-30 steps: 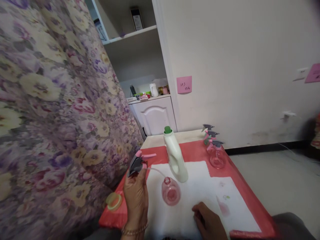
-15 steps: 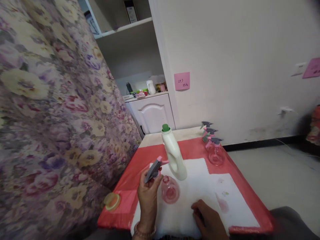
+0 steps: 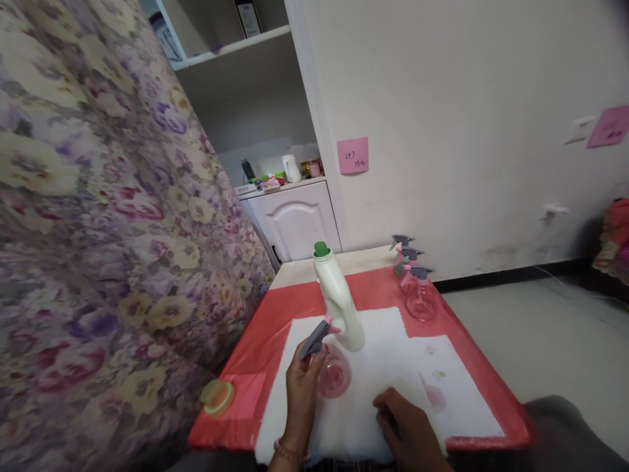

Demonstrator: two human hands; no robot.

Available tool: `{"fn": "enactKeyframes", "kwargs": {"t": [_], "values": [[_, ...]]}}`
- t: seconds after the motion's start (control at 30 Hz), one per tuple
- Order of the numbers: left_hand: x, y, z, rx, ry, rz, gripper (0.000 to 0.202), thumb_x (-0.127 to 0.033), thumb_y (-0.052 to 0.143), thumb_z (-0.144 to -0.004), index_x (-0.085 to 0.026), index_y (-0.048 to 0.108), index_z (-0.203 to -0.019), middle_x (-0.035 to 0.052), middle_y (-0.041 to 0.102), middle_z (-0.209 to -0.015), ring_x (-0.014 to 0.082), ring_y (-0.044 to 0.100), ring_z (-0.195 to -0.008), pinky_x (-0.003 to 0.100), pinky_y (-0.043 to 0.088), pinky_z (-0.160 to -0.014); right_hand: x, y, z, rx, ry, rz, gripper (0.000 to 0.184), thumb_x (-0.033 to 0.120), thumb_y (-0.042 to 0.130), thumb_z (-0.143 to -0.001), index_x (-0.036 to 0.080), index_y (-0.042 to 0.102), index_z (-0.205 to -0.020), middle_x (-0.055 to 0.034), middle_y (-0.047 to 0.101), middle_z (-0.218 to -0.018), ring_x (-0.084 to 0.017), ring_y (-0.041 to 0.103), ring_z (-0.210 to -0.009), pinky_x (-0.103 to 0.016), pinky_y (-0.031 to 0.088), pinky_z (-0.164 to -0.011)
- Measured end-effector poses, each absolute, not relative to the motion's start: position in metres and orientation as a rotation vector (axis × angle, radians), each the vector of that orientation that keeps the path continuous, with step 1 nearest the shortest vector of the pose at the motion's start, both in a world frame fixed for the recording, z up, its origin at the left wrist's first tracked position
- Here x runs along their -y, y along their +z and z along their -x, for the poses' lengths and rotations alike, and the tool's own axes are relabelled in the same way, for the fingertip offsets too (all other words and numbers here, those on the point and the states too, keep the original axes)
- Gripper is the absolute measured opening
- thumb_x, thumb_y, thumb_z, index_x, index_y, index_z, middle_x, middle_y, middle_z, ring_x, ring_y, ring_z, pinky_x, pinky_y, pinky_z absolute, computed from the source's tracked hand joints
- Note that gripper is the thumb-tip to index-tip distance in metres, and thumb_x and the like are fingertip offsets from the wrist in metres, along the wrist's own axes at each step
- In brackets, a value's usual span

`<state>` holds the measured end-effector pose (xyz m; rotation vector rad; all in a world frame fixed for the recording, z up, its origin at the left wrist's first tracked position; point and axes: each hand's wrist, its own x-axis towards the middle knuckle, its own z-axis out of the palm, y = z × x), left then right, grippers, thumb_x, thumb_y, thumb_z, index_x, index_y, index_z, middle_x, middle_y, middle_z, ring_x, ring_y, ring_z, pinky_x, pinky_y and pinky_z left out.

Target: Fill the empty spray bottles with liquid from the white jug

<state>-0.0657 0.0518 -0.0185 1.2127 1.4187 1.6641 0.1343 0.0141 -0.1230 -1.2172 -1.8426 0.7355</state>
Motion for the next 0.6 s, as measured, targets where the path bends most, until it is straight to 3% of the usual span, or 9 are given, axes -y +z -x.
{"fn": "enactKeyframes", "kwargs": {"t": [0.1, 0.27, 0.43, 0.6], "values": [[-0.054, -0.018, 0.065, -1.408, 1.669, -1.183, 0.039, -0.037, 0.078, -0.072, -0.021, 0.069, -0.106, 0.0039, 0.074, -0.093, 0.0202, 0.067, -0.087, 0.03, 0.052, -0.081, -0.014, -0.121, -0.135, 1.855, 0.736, 1.223, 0.016, 0.022, 0.046, -0.085, 0.023, 0.059, -0.094, -0.001, 0.067, -0.082, -0.017, 0.065, -0.073, -0.027, 0.049, -0.07], [-0.06, -0.016, 0.065, -1.342, 1.621, -1.199, 0.043, -0.037, 0.076, -0.072, -0.02, 0.068, -0.111, 0.0073, 0.074, -0.104, 0.0203, 0.068, -0.091, 0.028, 0.053, -0.076, -0.014, -0.117, -0.137, 1.92, 0.721, 1.236, 0.017, 0.02, 0.045, -0.086, 0.022, 0.059, -0.095, -0.0014, 0.066, -0.083, -0.017, 0.065, -0.075, -0.026, 0.049, -0.07], [-0.061, -0.016, 0.07, -1.384, 1.559, -1.277, 0.042, -0.037, 0.076, -0.074, -0.021, 0.068, -0.112, 0.0067, 0.075, -0.103, 0.0193, 0.067, -0.089, 0.028, 0.052, -0.079, -0.014, -0.117, -0.137, 1.933, 0.707, 1.23, 0.017, 0.018, 0.045, -0.086, 0.022, 0.059, -0.095, -0.0014, 0.066, -0.084, -0.016, 0.065, -0.075, -0.026, 0.049, -0.069], [-0.057, -0.016, 0.075, -1.38, 1.413, -1.373, 0.044, -0.039, 0.067, -0.082, -0.024, 0.064, -0.123, 0.0084, 0.071, -0.118, 0.0227, 0.064, -0.106, 0.031, 0.05, -0.09, -0.013, -0.117, -0.137, 1.921, 0.714, 1.223, 0.017, 0.017, 0.046, -0.087, 0.022, 0.059, -0.096, -0.0013, 0.065, -0.085, -0.016, 0.064, -0.076, -0.026, 0.049, -0.07]]}}
